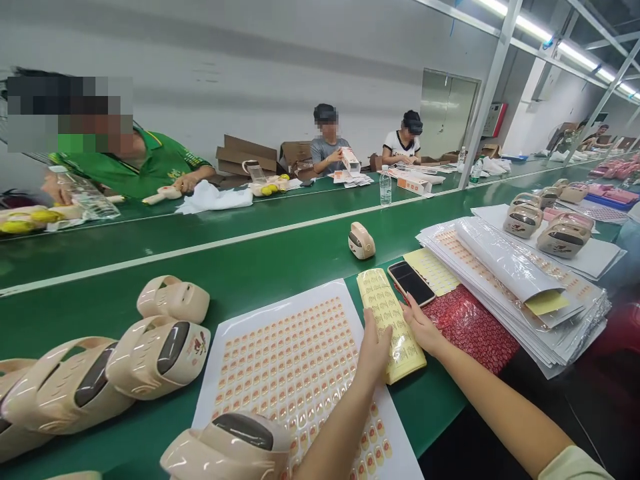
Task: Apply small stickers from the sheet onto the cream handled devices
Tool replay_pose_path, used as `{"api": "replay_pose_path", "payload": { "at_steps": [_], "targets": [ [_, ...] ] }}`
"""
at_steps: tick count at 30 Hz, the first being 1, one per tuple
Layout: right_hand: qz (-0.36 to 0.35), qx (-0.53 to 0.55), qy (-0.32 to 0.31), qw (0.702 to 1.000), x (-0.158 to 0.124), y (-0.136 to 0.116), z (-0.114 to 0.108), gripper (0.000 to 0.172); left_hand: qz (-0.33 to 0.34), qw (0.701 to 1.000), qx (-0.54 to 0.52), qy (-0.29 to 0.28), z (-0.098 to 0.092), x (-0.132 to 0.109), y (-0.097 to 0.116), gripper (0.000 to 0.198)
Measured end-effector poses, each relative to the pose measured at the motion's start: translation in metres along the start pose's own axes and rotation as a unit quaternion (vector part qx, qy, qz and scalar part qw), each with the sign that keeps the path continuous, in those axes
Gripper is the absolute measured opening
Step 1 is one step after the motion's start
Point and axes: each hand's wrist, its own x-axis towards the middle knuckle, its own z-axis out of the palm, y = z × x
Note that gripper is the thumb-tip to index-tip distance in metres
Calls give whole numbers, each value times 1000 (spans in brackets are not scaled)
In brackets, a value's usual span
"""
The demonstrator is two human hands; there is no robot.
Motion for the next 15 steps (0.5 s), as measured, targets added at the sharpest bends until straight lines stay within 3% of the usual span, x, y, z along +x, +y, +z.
{"api": "replay_pose_path", "payload": {
  "at_steps": [4,8,12,15],
  "targets": [
    [-11,26,30,999,-5,8,10,104,14,997,67,-37,2,-17,2,63],
    [-31,31,62,997,-4,13,14,100,81,985,133,-73,2,-32,4,60],
    [-55,25,74,995,-2,15,11,87,228,924,302,-62,0,-39,-4,72],
    [-120,-19,97,988,-2,9,7,72,318,873,368,-15,2,-40,-11,64]
  ]
}}
